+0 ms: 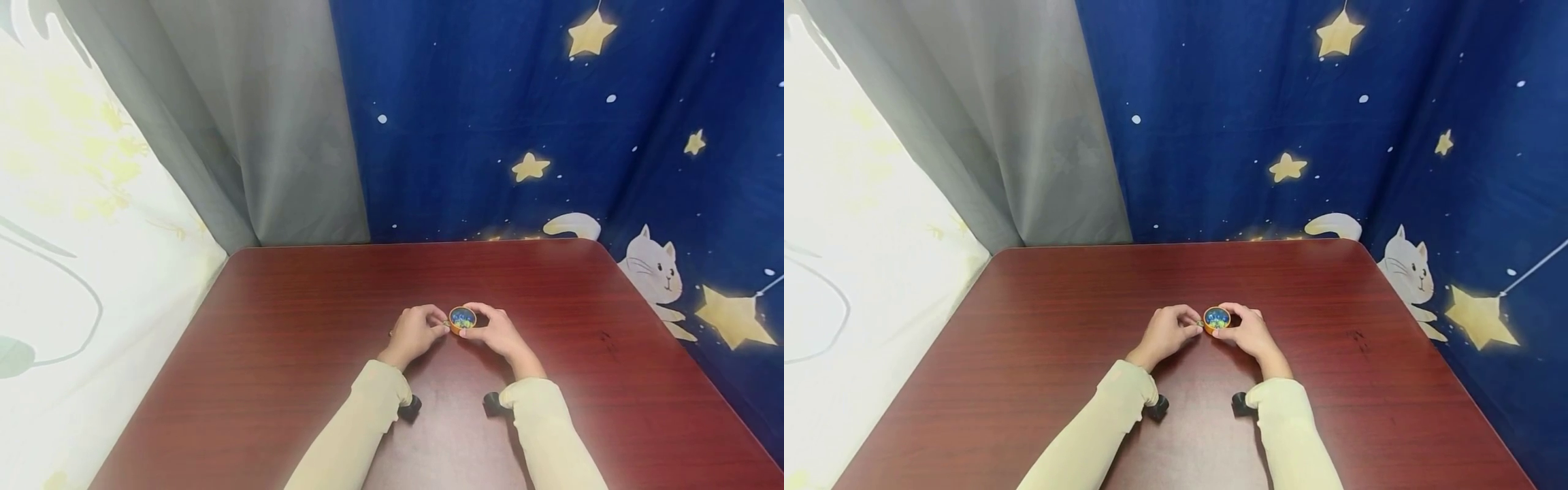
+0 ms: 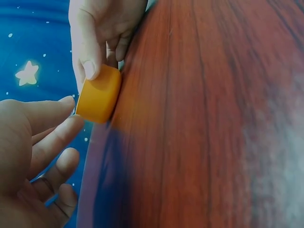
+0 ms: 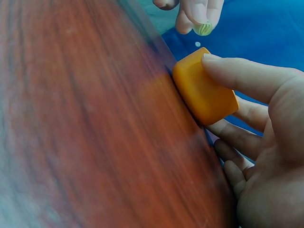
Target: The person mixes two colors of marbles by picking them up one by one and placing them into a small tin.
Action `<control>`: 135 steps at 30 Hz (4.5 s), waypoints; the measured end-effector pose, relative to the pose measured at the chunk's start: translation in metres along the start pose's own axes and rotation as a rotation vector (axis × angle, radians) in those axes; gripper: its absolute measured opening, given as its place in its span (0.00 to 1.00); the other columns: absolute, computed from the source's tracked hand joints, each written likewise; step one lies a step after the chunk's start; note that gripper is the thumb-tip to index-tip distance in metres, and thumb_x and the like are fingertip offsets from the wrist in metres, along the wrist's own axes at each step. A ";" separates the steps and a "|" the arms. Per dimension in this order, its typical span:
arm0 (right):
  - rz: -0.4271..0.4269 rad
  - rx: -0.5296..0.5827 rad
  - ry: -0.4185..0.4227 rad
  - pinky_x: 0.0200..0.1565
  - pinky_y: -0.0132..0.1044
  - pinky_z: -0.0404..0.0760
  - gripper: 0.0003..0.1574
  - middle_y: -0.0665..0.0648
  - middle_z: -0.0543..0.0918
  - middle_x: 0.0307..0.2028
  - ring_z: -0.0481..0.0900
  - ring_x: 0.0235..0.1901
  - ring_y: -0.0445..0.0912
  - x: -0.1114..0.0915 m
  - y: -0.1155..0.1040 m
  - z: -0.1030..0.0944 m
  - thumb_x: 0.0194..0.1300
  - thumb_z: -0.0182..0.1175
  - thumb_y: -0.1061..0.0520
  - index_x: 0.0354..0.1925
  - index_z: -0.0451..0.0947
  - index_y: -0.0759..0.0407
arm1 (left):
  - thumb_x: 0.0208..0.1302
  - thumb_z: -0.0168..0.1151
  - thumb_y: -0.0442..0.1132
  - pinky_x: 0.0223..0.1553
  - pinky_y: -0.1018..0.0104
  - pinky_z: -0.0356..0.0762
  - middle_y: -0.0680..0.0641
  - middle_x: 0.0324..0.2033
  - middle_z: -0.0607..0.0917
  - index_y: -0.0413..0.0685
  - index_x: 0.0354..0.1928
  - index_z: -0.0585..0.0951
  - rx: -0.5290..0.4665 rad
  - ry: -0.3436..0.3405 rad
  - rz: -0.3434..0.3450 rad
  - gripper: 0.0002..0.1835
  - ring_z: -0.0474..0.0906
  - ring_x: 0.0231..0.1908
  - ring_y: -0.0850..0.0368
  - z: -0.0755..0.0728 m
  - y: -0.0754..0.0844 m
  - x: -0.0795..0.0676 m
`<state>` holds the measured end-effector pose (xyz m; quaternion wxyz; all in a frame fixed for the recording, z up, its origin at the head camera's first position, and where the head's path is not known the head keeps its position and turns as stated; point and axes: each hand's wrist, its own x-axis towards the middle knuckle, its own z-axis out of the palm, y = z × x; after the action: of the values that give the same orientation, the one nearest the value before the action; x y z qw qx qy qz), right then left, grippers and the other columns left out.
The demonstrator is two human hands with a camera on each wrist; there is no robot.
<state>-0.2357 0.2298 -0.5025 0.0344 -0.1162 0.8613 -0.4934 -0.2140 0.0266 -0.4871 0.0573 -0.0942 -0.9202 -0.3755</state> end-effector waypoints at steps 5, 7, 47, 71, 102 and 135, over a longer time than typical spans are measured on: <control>-0.006 0.003 -0.003 0.57 0.56 0.64 0.34 0.61 0.81 0.49 0.73 0.53 0.56 0.001 0.000 0.001 0.49 0.75 0.58 0.56 0.78 0.58 | 0.55 0.73 0.44 0.31 0.67 0.73 0.64 0.24 0.83 0.58 0.33 0.84 -0.001 0.002 0.036 0.06 0.76 0.26 0.70 0.001 0.003 0.001; 0.004 0.001 -0.004 0.58 0.57 0.62 0.34 0.61 0.80 0.50 0.70 0.55 0.56 0.001 0.000 0.001 0.49 0.75 0.57 0.56 0.78 0.57 | 0.55 0.73 0.44 0.31 0.67 0.73 0.64 0.24 0.83 0.58 0.34 0.84 0.001 0.000 0.037 0.06 0.76 0.25 0.70 0.001 0.005 0.002; 0.051 -0.006 -0.013 0.60 0.59 0.58 0.37 0.64 0.75 0.55 0.62 0.60 0.58 -0.003 -0.002 0.000 0.48 0.77 0.51 0.57 0.77 0.55 | 0.56 0.73 0.46 0.29 0.69 0.72 0.64 0.23 0.82 0.57 0.34 0.85 0.071 -0.031 0.072 0.06 0.75 0.25 0.70 0.011 0.011 0.004; 0.040 0.002 -0.002 0.58 0.59 0.62 0.36 0.62 0.76 0.54 0.67 0.57 0.58 -0.005 -0.002 0.002 0.50 0.75 0.55 0.57 0.77 0.57 | 0.56 0.73 0.47 0.36 0.65 0.73 0.63 0.26 0.79 0.62 0.34 0.84 0.083 0.009 0.082 0.06 0.74 0.30 0.65 -0.020 -0.001 0.000; 0.024 0.013 -0.002 0.57 0.55 0.65 0.36 0.60 0.80 0.52 0.72 0.55 0.56 -0.005 -0.002 0.002 0.49 0.75 0.58 0.57 0.77 0.59 | 0.52 0.75 0.50 0.39 0.62 0.74 0.52 0.35 0.78 0.57 0.43 0.86 0.166 -0.037 0.108 0.15 0.72 0.35 0.60 -0.047 -0.031 -0.007; 0.060 -0.001 -0.015 0.58 0.58 0.63 0.37 0.64 0.73 0.56 0.63 0.59 0.59 -0.006 -0.001 0.002 0.50 0.75 0.56 0.59 0.75 0.57 | 0.44 0.80 0.44 0.48 0.61 0.72 0.52 0.42 0.77 0.50 0.52 0.83 0.139 -0.272 0.173 0.29 0.74 0.42 0.57 -0.076 -0.065 -0.020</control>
<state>-0.2298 0.2288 -0.5029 0.0555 -0.0943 0.8645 -0.4907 -0.2063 -0.0749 -0.4813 -0.0293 -0.2186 -0.9317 -0.2884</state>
